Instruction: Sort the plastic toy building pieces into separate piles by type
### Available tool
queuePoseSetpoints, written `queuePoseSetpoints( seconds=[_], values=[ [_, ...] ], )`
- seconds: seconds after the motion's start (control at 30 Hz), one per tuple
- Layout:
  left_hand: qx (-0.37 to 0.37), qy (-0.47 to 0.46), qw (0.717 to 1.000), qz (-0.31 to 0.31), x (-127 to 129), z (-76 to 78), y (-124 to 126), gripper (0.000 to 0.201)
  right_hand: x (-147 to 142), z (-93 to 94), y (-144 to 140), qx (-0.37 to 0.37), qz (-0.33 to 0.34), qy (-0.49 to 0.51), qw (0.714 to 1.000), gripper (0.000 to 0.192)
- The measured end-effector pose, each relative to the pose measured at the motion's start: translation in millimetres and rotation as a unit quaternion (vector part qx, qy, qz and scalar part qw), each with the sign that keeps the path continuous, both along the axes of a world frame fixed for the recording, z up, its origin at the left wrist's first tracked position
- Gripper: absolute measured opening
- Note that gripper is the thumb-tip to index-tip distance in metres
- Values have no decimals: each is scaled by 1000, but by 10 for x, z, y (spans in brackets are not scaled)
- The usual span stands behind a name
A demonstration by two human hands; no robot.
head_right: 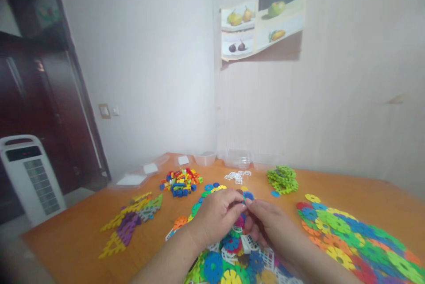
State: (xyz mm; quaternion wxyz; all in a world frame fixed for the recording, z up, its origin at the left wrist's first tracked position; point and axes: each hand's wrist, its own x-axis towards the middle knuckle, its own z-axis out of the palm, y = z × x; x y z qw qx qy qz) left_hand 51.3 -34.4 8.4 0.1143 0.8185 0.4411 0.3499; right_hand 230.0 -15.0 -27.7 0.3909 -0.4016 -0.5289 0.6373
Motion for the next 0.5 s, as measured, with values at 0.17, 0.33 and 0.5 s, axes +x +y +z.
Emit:
queuePoseSetpoints(
  seconds=[0.17,0.33,0.5],
  values=[
    [-36,23,999,3,-14,2,-20,26,-11,-21,9,18,-3,-4,1000,48],
    [-78,-31,996,-35,-6,-9,-10,26,-27,27,-16,-3,-17,24,1000,44],
    [-127,-79,986,-71,2,-6,14,23,-35,77,-53,-40,18,88,995,42]
  ],
)
